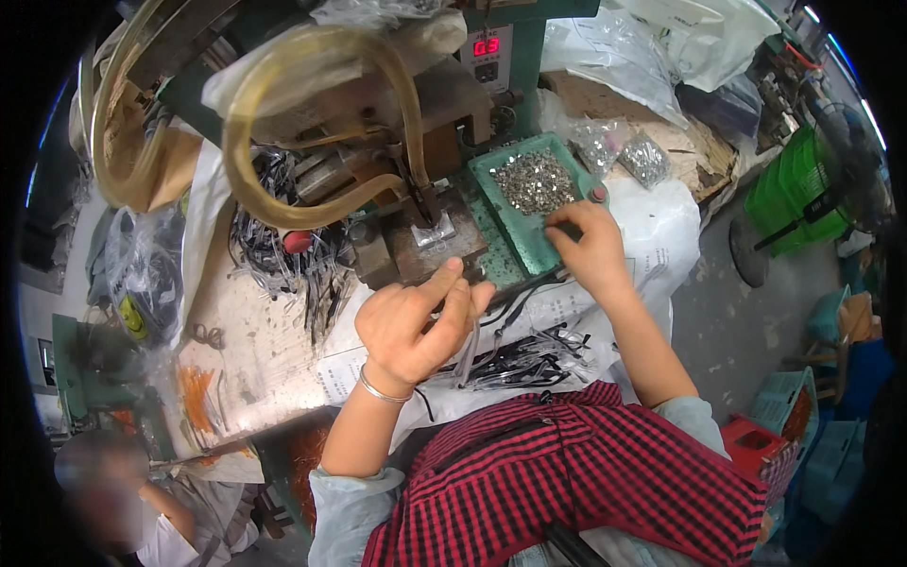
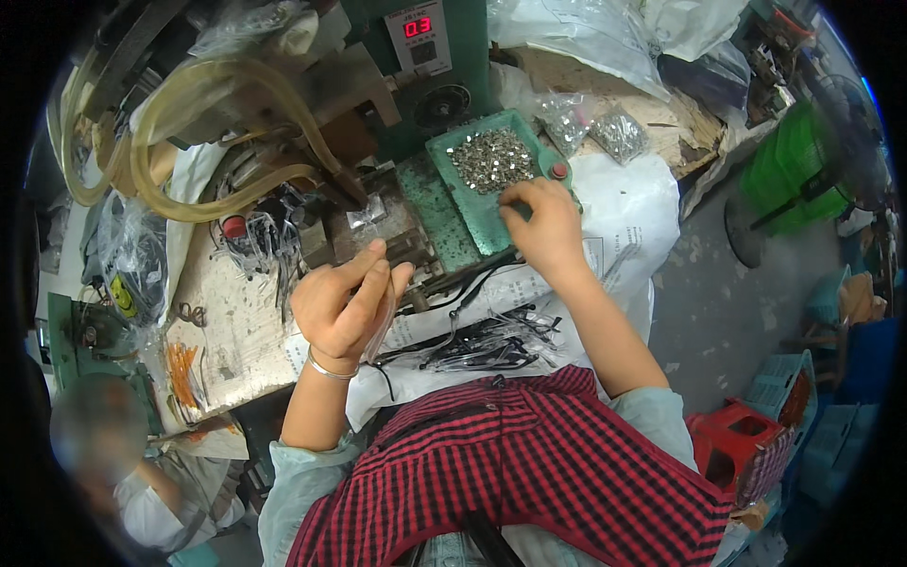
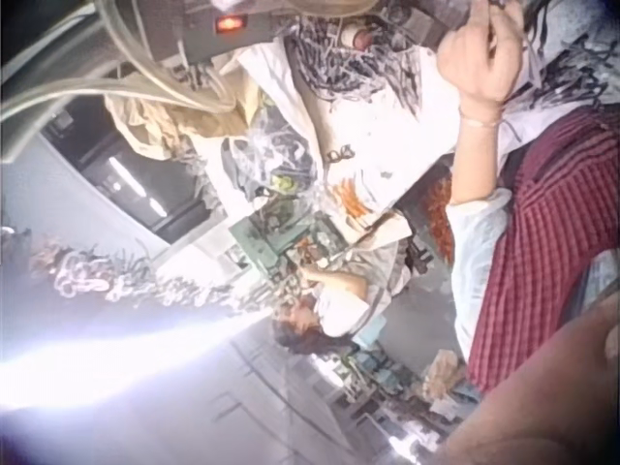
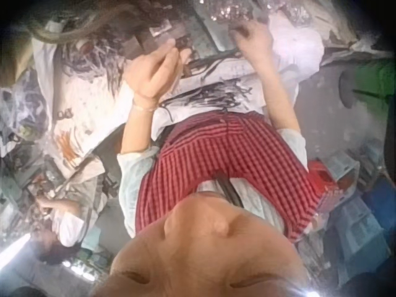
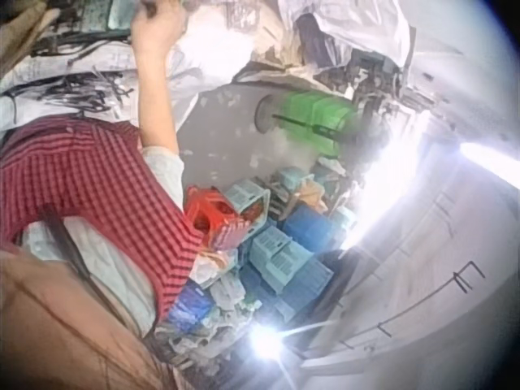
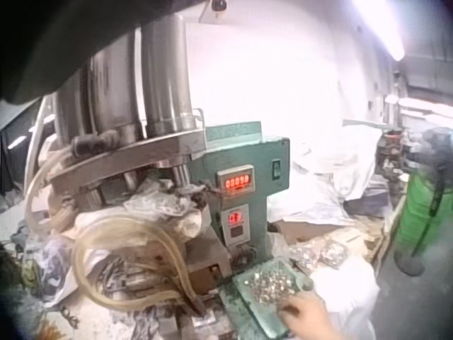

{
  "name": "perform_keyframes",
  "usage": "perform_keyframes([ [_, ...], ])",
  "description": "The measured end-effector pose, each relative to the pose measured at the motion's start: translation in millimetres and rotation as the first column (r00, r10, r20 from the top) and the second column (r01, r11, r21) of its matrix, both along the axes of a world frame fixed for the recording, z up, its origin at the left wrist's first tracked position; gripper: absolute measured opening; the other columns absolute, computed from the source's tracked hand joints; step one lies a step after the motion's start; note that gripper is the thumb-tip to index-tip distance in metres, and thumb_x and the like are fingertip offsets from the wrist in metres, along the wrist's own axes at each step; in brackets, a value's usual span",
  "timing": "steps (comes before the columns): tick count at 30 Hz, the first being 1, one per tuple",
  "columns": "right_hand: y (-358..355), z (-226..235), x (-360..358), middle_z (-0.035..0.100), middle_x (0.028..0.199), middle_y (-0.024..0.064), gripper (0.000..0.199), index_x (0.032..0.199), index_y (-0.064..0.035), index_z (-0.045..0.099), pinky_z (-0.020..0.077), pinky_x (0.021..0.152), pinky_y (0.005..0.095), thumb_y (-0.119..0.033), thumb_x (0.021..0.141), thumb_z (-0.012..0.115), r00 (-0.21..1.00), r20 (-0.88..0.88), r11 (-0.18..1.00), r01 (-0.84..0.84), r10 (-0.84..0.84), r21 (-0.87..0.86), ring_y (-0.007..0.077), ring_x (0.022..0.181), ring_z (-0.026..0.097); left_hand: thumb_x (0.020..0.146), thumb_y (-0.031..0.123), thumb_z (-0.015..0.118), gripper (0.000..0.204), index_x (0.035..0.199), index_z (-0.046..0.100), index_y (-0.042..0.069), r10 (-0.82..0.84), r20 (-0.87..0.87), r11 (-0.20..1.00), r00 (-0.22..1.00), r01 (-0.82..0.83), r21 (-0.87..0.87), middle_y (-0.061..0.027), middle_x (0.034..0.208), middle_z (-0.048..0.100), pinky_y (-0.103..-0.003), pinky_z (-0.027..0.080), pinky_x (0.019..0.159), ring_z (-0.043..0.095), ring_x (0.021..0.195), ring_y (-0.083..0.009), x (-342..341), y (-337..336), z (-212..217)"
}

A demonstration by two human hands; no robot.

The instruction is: The person repeatedly picks small metal components from a green tray and places them into a machine, then removes the assembled items. The cycle continues with consistent hand movements and machine operation.

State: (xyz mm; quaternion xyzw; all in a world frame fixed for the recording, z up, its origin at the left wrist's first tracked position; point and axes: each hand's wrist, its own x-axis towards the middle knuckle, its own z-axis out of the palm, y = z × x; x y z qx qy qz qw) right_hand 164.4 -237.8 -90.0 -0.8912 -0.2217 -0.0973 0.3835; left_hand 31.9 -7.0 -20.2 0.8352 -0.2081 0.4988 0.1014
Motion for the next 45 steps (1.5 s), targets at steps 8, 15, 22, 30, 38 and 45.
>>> perform_keyframes([
  [8,37.5,-2.4,-13.9,0.066,0.094,0.0128,0.008,0.091,-0.0056,0.068,0.0477,0.08,0.0509,-0.009,0.085,0.071,0.973,0.184,0.964,0.174,-0.137,-0.201,0.0344,0.097,0.062,0.074,0.014,0.089,0.034,0.102,0.072,0.006,-0.002,-0.215,0.961,0.977,-0.058,-0.272,-0.0123,0.12,0.075,-0.029,0.048,0.054,0.064,0.063,-0.0161,-54.4,-7.0,-2.6],
  [15,22.3,-4.0,1.9,0.073,0.096,0.0165,0.019,0.108,-0.0012,0.072,0.0547,0.079,0.0382,-0.004,0.089,0.071,0.965,0.208,0.985,0.139,-0.158,0.101,0.031,0.086,0.071,0.089,-0.008,0.072,0.008,0.096,0.07,-0.004,0.526,-0.226,0.712,0.82,-0.57,-0.411,-0.0124,0.094,0.072,-0.031,0.054,0.076,0.068,0.081,-0.0203,-63.4,66.9,53.2],
  [22,20.2,-2.8,-3.7,0.073,0.097,0.0127,0.012,0.1,-0.0038,0.075,0.0532,0.082,0.0386,-0.004,0.089,0.07,0.966,0.212,0.989,0.146,-0.151,0.037,0.0309,0.091,0.07,0.08,0.032,0.082,0.03,0.087,0.076,0.003,0.671,-0.662,0.515,0.334,-0.853,0.091,-0.0152,0.097,0.07,-0.047,0.054,0.078,0.069,0.089,-0.0377,13.2,165.5,-94.1],
  [30,-48.3,-3.4,-31.7,0.073,0.098,0.011,0.015,0.1,-0.004,0.076,0.0518,0.085,0.0386,-0.002,0.087,0.07,0.943,0.169,0.949,0.256,-0.287,0.185,0.0296,0.094,0.068,0.089,0.007,0.071,0.015,0.103,0.077,0.005,0.253,-0.804,0.534,0.538,-0.771,-0.347,-0.0134,0.082,0.073,-0.042,0.054,0.069,0.069,0.071,-0.0346,-39.2,158.2,-66.7],
  [38,55.2,83.5,-29.9,0.073,0.1,0.0119,0.014,0.1,-0.0004,0.074,0.0519,0.089,0.0345,0.0,0.087,0.07,0.952,0.21,0.87,-0.292,0.223,0.398,0.0251,0.096,0.069,0.074,-0.005,0.068,0.038,0.105,0.08,0.014,0.426,-0.559,0.901,0.711,-0.386,0.196,-0.0107,0.102,0.067,-0.041,0.052,0.085,0.062,0.1,-0.0335,-4.3,175.7,-63.8],
  [45,110.1,66.9,-32.9,0.073,0.101,0.011,0.037,0.122,0.002,0.062,0.0512,0.09,0.0306,-0.003,0.087,0.072,0.962,-0.015,0.674,-0.18,0.273,0.717,0.0169,0.096,0.07,0.087,-0.001,0.071,0.022,0.107,0.076,0.005,0.255,-0.592,0.953,0.765,-0.301,0.021,-0.0191,0.13,0.066,-0.04,0.054,0.09,0.067,0.107,-0.0374,-2.2,190.7,-65.1],
])
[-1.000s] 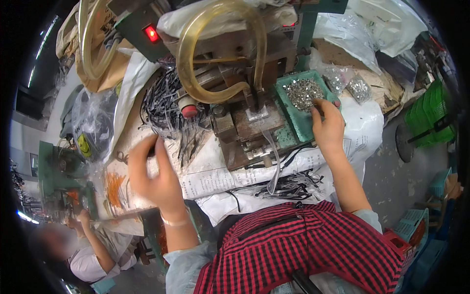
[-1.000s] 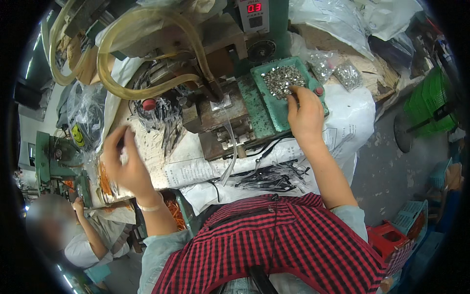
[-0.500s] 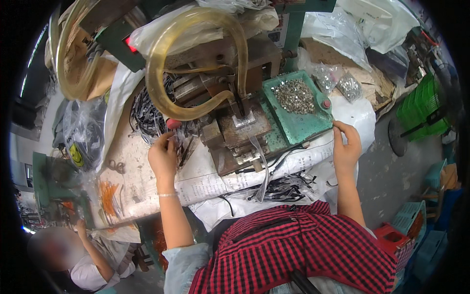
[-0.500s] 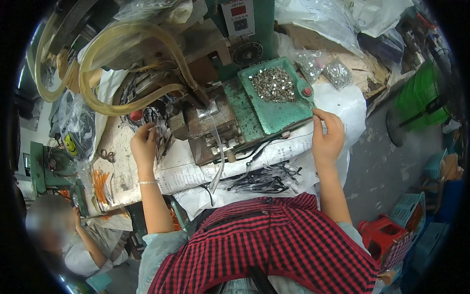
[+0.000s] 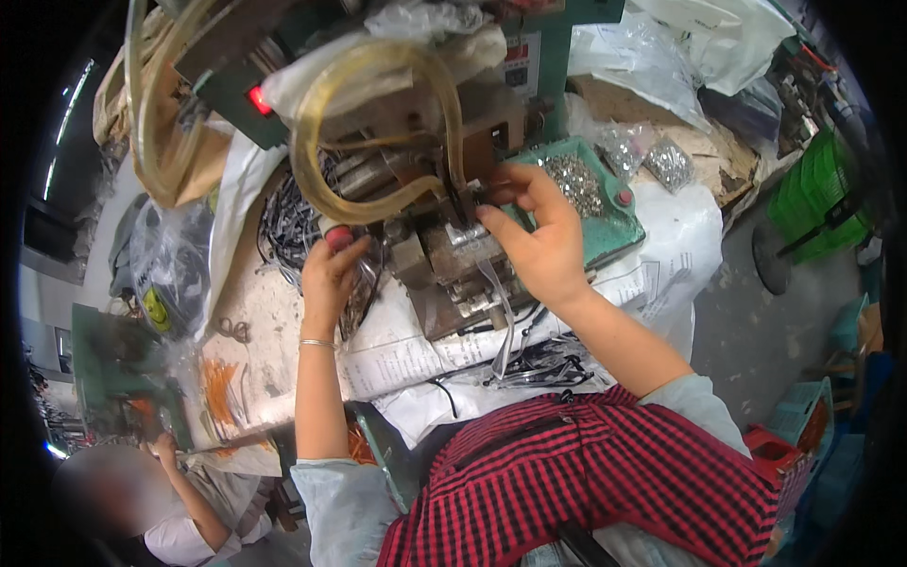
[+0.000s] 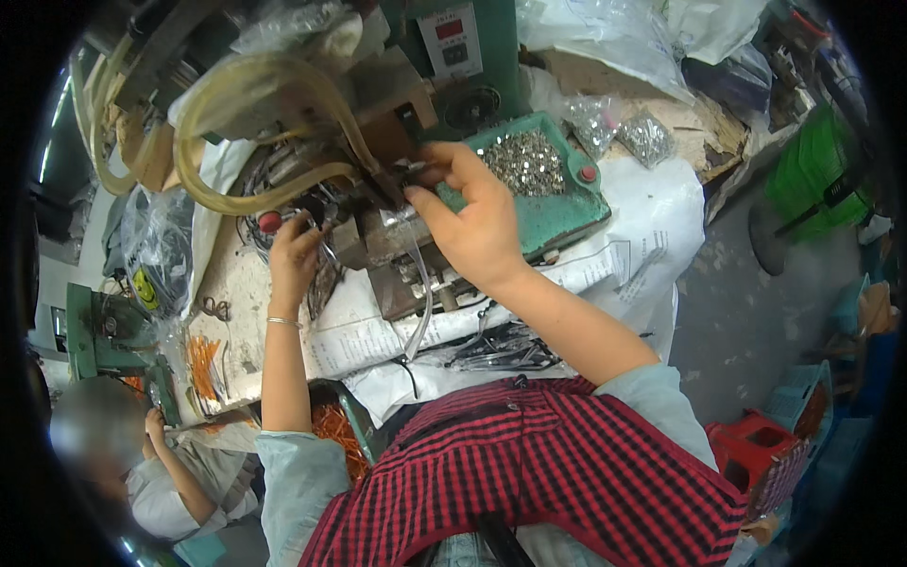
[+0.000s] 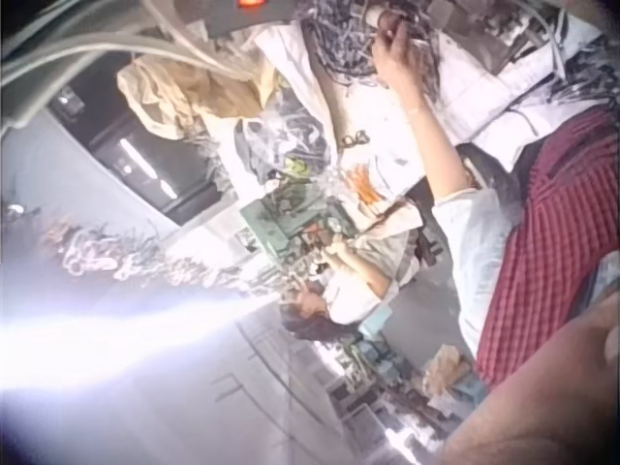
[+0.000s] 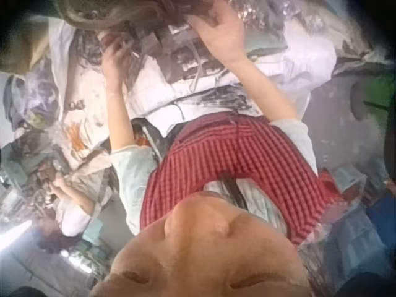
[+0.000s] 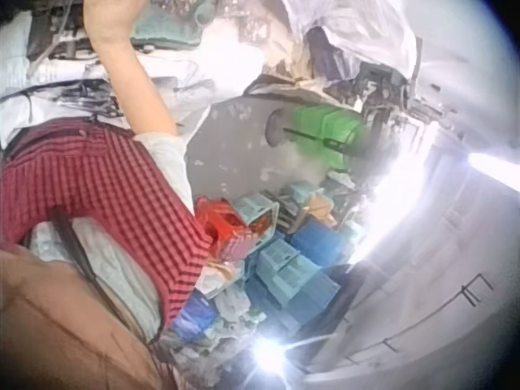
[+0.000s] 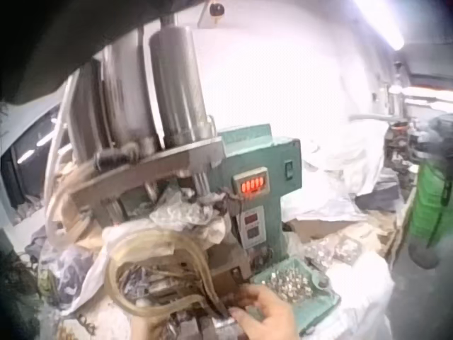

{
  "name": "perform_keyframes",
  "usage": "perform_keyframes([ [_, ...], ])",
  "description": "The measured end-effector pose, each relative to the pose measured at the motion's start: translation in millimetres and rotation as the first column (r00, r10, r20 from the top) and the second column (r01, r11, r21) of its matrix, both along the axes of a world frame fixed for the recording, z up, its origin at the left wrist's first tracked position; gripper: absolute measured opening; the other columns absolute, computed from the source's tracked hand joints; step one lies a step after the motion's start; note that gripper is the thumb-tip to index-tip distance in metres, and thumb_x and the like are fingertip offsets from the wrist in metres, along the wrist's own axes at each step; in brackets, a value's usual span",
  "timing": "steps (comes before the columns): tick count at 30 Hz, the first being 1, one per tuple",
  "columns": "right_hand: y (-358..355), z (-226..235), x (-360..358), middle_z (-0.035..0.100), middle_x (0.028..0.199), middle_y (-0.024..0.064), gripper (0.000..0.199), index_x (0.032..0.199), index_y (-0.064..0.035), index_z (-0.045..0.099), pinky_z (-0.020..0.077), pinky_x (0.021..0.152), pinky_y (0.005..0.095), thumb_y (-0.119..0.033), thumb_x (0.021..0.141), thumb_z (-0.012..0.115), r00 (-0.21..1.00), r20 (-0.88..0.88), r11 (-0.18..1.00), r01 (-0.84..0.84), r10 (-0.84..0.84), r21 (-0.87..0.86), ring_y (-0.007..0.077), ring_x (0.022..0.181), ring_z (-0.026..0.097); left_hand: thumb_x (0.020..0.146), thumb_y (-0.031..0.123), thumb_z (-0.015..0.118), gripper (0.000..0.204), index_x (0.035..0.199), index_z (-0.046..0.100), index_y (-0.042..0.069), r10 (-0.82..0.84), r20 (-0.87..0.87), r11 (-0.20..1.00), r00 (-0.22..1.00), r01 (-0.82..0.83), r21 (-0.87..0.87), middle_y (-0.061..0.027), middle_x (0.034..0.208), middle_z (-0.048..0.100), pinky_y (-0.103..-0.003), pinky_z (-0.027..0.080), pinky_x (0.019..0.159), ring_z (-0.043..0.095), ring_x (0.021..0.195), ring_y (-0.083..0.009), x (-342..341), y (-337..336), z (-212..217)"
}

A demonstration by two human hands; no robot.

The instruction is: The person repeatedly picks small metal components from a green tray and places them into a machine, then removes the assembled items. The cycle continues with consistent hand movements and machine operation.

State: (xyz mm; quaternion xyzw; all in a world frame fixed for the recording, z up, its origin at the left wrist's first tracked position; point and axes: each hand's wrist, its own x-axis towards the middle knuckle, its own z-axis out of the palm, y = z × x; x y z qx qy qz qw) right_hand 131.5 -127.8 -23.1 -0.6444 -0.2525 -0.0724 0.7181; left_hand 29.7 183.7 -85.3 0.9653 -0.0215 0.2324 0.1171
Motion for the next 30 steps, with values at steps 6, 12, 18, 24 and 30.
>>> perform_keyframes([
  [6,3.8,9.4,-14.0,0.073,0.102,0.0103,0.047,0.131,0.0029,0.055,0.0493,0.093,0.0282,-0.001,0.087,0.073,0.981,-0.155,0.987,-0.097,0.117,0.128,0.0137,0.099,0.068,0.093,-0.002,0.067,0.021,0.111,0.076,0.004,0.228,0.282,0.847,0.932,-0.047,-0.529,-0.0103,0.097,0.065,-0.032,0.05,0.077,0.063,0.083,-0.0209,-3.9,-23.5,16.4],
  [12,-13.2,42.2,-43.3,0.064,0.131,0.0156,0.056,0.143,0.0034,0.048,0.0436,0.109,0.0355,0.005,0.089,0.065,0.953,-0.198,0.972,-0.215,0.231,0.095,0.0201,0.12,0.062,0.1,-0.004,0.058,0.011,0.098,0.069,-0.005,0.191,0.581,0.858,0.791,0.152,-0.49,-0.0195,0.102,0.074,-0.035,0.061,0.068,0.073,0.081,-0.0242,-40.5,-130.6,76.4],
  [18,-76.1,-30.1,24.6,0.073,0.117,0.016,0.031,0.121,-0.0018,0.069,0.0522,0.097,0.0366,-0.001,0.091,0.062,0.988,0.116,0.791,0.151,-0.102,-0.593,0.0277,0.107,0.07,0.077,0.011,0.085,0.028,0.103,0.076,0.006,-0.343,0.508,0.937,0.79,0.322,0.132,-0.011,0.109,0.076,-0.026,0.043,0.049,0.057,0.057,-0.012,-10.3,-189.3,78.2],
  [24,-115.5,-62.1,38.5,0.074,0.114,0.0158,0.026,0.116,-0.0033,0.07,0.0541,0.089,0.0372,-0.003,0.091,0.061,0.911,0.36,0.758,0.377,-0.201,-0.532,0.0304,0.104,0.071,0.076,0.011,0.086,0.029,0.102,0.074,0.007,-0.386,0.539,0.918,0.749,0.366,0.15,-0.0095,0.102,0.075,-0.026,0.042,0.048,0.056,0.053,-0.0132,0.9,-186.3,67.5],
  [30,-121.1,-67.8,46.8,0.069,0.093,0.0114,0.012,0.095,-0.0029,0.071,0.0516,0.085,0.0374,-0.002,0.083,0.071,0.944,0.289,0.733,0.307,-0.157,-0.607,0.0299,0.091,0.067,0.075,0.011,0.086,0.028,0.101,0.074,0.009,-0.383,0.558,0.919,0.736,0.363,0.151,-0.0081,0.102,0.075,-0.025,0.041,0.047,0.056,0.053,-0.0119,5.8,-186.5,72.2],
])
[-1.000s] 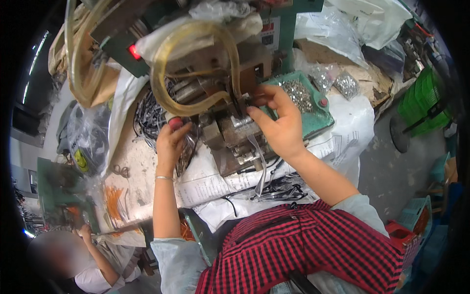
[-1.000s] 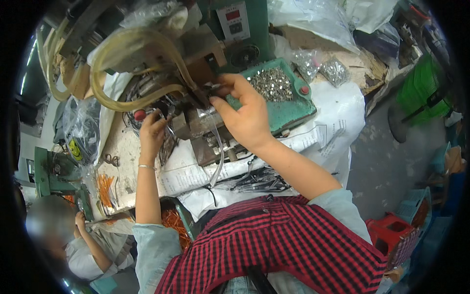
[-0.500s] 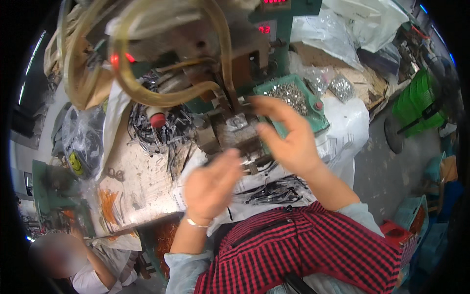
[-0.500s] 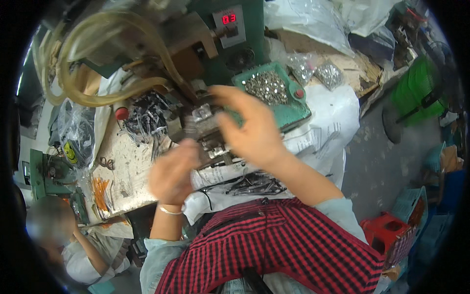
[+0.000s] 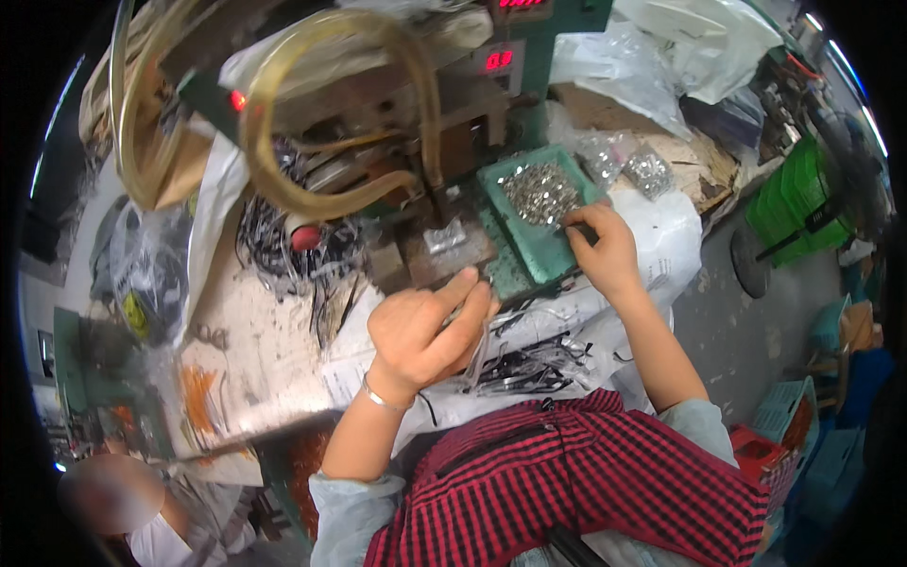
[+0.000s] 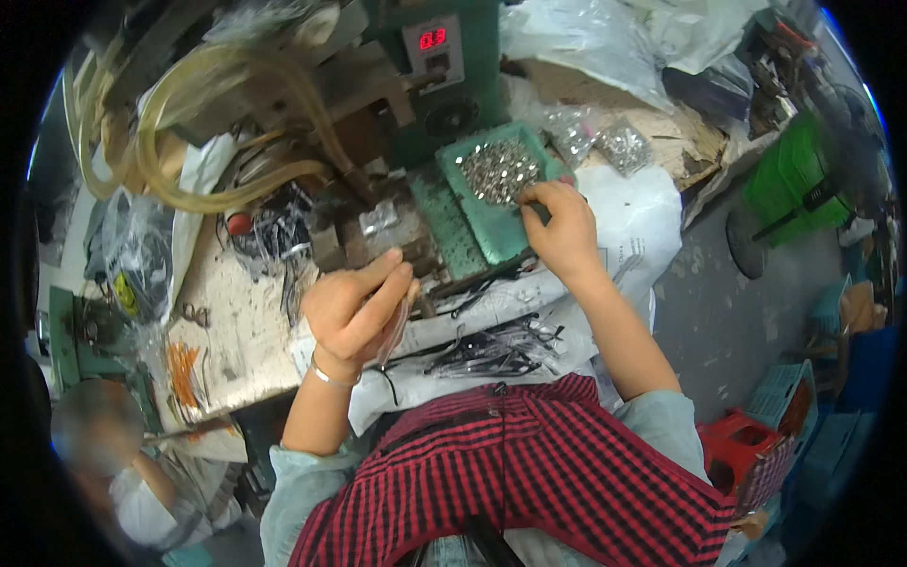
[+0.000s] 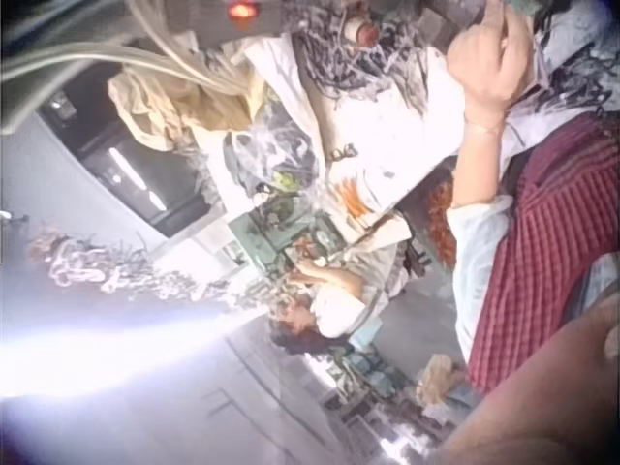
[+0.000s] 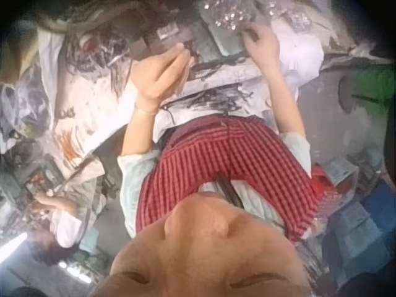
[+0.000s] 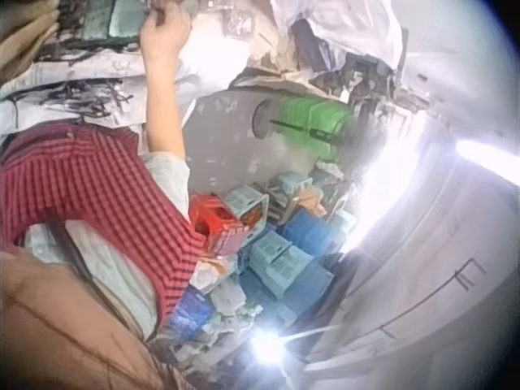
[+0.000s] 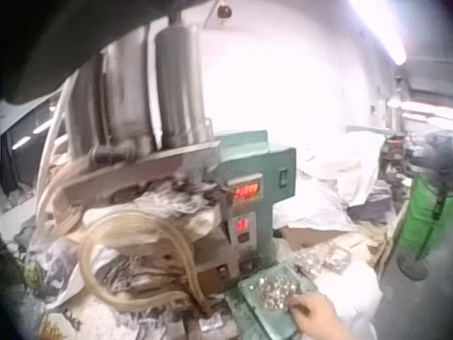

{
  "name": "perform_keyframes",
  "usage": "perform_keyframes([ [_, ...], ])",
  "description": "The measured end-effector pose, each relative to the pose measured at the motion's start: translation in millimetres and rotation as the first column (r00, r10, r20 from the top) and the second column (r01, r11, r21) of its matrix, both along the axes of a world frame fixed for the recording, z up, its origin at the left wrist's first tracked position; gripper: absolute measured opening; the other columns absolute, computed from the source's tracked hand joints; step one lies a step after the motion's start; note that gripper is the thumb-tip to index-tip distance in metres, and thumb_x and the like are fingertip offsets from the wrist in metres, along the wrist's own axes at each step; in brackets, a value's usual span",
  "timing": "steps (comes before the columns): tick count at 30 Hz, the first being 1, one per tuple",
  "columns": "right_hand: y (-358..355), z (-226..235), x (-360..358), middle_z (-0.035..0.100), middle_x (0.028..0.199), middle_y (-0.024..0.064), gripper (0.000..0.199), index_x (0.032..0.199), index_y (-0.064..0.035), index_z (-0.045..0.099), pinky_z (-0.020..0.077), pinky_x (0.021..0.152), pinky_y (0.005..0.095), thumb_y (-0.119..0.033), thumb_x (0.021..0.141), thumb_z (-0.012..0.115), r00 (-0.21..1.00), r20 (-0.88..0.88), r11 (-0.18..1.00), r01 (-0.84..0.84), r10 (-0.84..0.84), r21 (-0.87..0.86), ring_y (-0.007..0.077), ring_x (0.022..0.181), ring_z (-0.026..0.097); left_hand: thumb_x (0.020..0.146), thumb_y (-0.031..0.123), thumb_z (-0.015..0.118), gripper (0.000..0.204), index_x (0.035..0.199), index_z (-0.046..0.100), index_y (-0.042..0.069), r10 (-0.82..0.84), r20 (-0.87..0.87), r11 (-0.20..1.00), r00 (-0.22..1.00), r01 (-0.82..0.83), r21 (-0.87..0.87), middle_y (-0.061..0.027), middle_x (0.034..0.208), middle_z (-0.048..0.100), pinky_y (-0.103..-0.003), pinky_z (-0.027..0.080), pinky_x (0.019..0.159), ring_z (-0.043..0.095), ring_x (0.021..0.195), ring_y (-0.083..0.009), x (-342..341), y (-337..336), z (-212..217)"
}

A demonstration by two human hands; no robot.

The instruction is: The person repeatedly picks small metal components from a green tray and places them into a machine, then removes the assembled items. The cycle continues with consistent hand movements and machine operation.

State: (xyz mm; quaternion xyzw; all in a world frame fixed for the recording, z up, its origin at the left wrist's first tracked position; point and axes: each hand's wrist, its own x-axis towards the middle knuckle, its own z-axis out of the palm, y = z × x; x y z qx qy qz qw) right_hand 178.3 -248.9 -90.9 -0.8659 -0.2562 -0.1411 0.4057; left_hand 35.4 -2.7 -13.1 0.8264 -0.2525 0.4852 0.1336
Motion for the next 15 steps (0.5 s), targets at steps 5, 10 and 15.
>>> perform_keyframes([
  [5,19.7,-1.5,-12.5,0.065,0.089,0.0107,0.012,0.088,-0.0044,0.07,0.05,0.083,0.043,-0.008,0.079,0.076,0.98,0.071,0.97,0.194,-0.185,-0.146,0.0327,0.093,0.063,0.074,0.004,0.087,0.03,0.101,0.075,0.006,0.019,-0.121,0.996,0.992,-0.03,-0.09,-0.0114,0.098,0.077,-0.028,0.052,0.054,0.069,0.067,-0.0192,-11.0,-8.5,-0.2],
  [10,35.5,-5.4,-5.9,0.066,0.093,0.0109,0.014,0.089,-0.0061,0.072,0.0506,0.085,0.0458,-0.013,0.078,0.078,0.956,0.161,0.922,0.282,-0.246,-0.266,0.0344,0.1,0.062,0.077,0.006,0.083,0.039,0.115,0.074,0.006,0.045,-0.23,0.956,0.972,-0.109,-0.274,-0.0145,0.124,0.073,-0.028,0.049,0.055,0.064,0.065,-0.0168,-39.7,-17.7,-18.3],
  [15,28.7,-2.2,-11.3,0.072,0.095,0.0113,0.009,0.088,-0.0052,0.071,0.0527,0.084,0.0419,-0.011,0.083,0.075,0.966,0.079,0.944,0.258,-0.246,-0.208,0.0322,0.093,0.068,0.078,0.001,0.081,0.034,0.112,0.074,0.004,0.314,-0.248,0.906,0.916,-0.367,-0.209,-0.0135,0.109,0.076,-0.028,0.049,0.057,0.064,0.064,-0.0218,-96.4,11.6,-11.8],
])
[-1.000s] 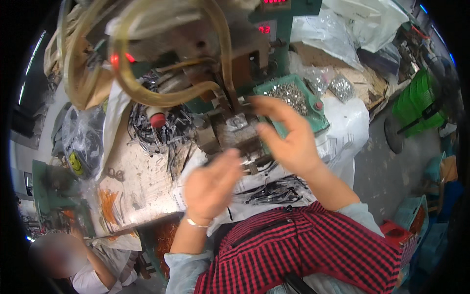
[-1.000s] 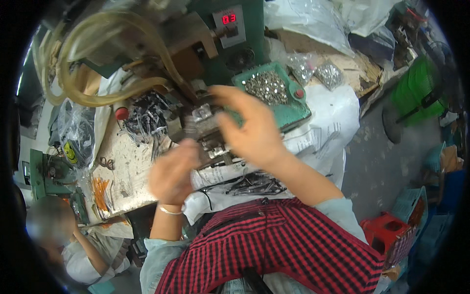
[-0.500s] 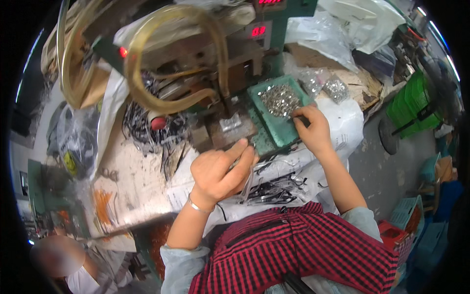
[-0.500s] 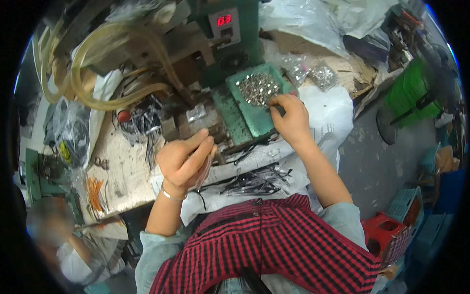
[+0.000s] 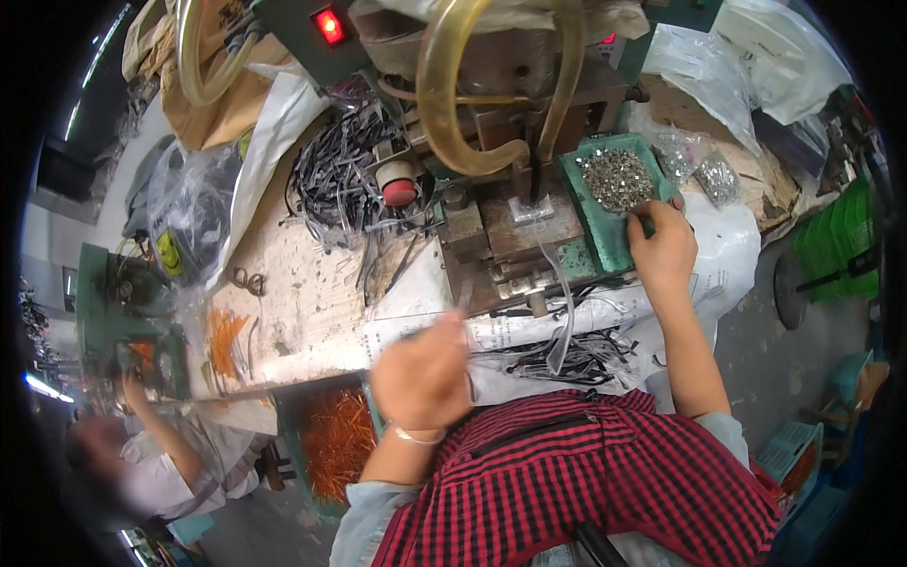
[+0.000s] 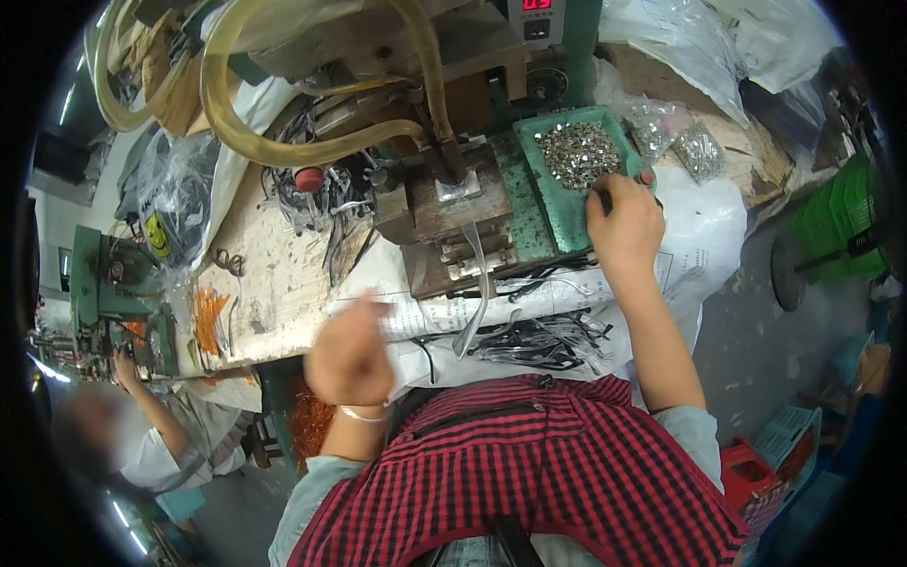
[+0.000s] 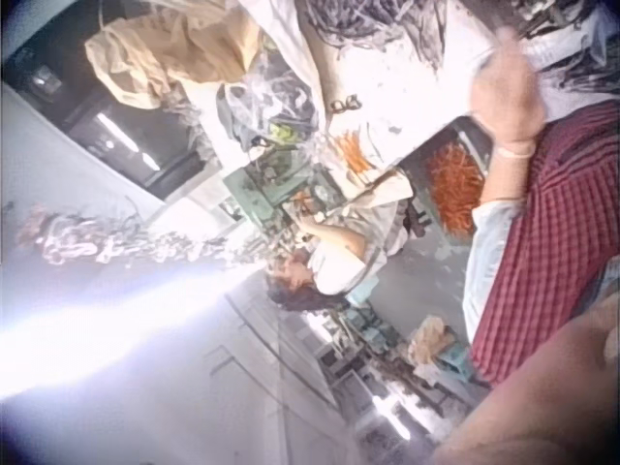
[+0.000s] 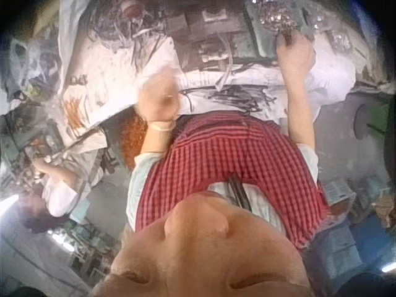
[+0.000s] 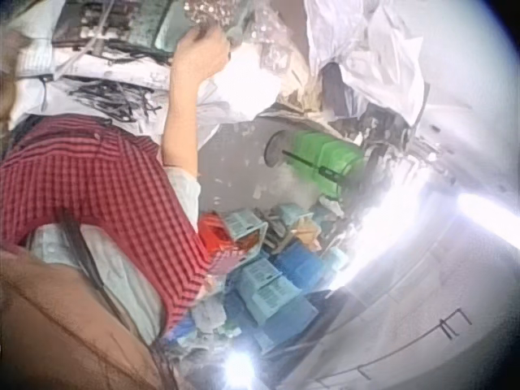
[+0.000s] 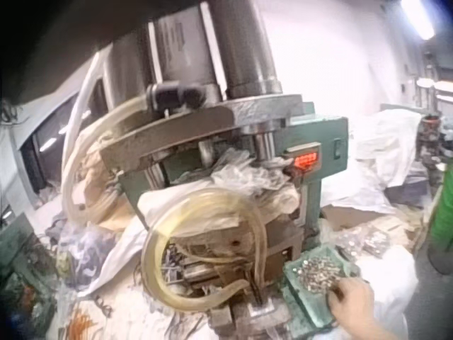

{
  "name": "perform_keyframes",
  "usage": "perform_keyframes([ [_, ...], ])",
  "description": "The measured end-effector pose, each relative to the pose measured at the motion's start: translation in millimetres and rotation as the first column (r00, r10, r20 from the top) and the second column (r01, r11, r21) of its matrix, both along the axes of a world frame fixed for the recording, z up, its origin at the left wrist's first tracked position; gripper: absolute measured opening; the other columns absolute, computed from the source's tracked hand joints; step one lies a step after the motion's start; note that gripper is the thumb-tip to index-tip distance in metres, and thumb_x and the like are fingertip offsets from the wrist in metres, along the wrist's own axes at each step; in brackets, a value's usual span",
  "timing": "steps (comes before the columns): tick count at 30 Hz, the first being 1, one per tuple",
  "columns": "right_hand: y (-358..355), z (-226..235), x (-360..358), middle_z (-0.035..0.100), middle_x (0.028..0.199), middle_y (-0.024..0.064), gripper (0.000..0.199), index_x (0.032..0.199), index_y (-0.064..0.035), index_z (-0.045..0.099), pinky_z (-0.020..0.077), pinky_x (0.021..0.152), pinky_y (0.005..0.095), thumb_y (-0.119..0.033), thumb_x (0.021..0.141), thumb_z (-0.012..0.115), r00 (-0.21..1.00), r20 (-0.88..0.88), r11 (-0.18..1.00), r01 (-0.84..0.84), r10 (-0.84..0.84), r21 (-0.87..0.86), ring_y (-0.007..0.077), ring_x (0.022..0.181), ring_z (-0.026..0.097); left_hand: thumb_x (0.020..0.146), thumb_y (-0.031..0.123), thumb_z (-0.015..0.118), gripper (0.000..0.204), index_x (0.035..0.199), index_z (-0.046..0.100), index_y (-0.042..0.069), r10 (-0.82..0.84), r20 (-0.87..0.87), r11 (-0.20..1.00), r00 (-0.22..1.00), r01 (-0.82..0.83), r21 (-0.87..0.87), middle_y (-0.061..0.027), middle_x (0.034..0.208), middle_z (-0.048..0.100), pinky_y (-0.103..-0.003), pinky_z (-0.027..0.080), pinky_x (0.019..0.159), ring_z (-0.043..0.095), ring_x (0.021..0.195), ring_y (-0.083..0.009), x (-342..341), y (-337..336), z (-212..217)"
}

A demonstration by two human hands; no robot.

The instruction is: The person repeatedly picks small metal components from a green tray and places them into a machine, then removes the assembled items. The cycle continues with consistent hand movements and machine operation.

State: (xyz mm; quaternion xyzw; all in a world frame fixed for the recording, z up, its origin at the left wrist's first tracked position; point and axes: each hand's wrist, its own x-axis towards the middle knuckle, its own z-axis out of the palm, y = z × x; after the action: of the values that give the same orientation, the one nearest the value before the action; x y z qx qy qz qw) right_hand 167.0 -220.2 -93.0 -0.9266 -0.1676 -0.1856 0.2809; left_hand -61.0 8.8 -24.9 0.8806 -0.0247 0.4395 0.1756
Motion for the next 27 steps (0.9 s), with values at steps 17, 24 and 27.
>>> perform_keyframes([
  [17,-61.1,-3.3,-24.9,0.075,0.095,0.0097,0.014,0.104,-0.0018,0.075,0.0539,0.08,0.0312,-0.006,0.092,0.07,0.994,-0.089,0.925,0.092,-0.064,0.37,0.0199,0.085,0.07,0.086,0.002,0.072,0.011,0.095,0.067,0.004,0.264,-0.409,0.851,0.874,-0.411,-0.329,-0.0101,0.082,0.067,-0.035,0.052,0.066,0.066,0.071,-0.0241,35.2,119.3,-83.7],
  [24,-20.7,24.2,-14.5,0.075,0.093,0.003,0.018,0.109,-0.0014,0.074,0.0525,0.078,0.0254,-0.006,0.092,0.073,0.839,-0.381,0.658,0.036,0.389,0.752,0.0085,0.085,0.066,0.106,0.013,0.06,0.013,0.105,0.065,0.001,0.038,-0.073,0.573,0.997,-0.082,-0.815,-0.0036,0.086,0.067,-0.02,0.047,0.059,0.062,0.068,-0.0069,45.6,96.2,-36.8],
  [27,33.4,63.7,-18.8,0.075,0.093,0.0039,0.016,0.105,-0.001,0.075,0.0529,0.079,0.0263,-0.005,0.089,0.074,0.817,-0.248,0.589,-0.133,0.521,0.797,0.0106,0.085,0.067,0.108,0.018,0.057,0.02,0.102,0.065,0.001,0.018,-0.033,0.57,0.999,-0.038,-0.821,-0.0029,0.085,0.066,-0.02,0.047,0.058,0.063,0.069,-0.0071,66.1,93.2,-46.4],
])
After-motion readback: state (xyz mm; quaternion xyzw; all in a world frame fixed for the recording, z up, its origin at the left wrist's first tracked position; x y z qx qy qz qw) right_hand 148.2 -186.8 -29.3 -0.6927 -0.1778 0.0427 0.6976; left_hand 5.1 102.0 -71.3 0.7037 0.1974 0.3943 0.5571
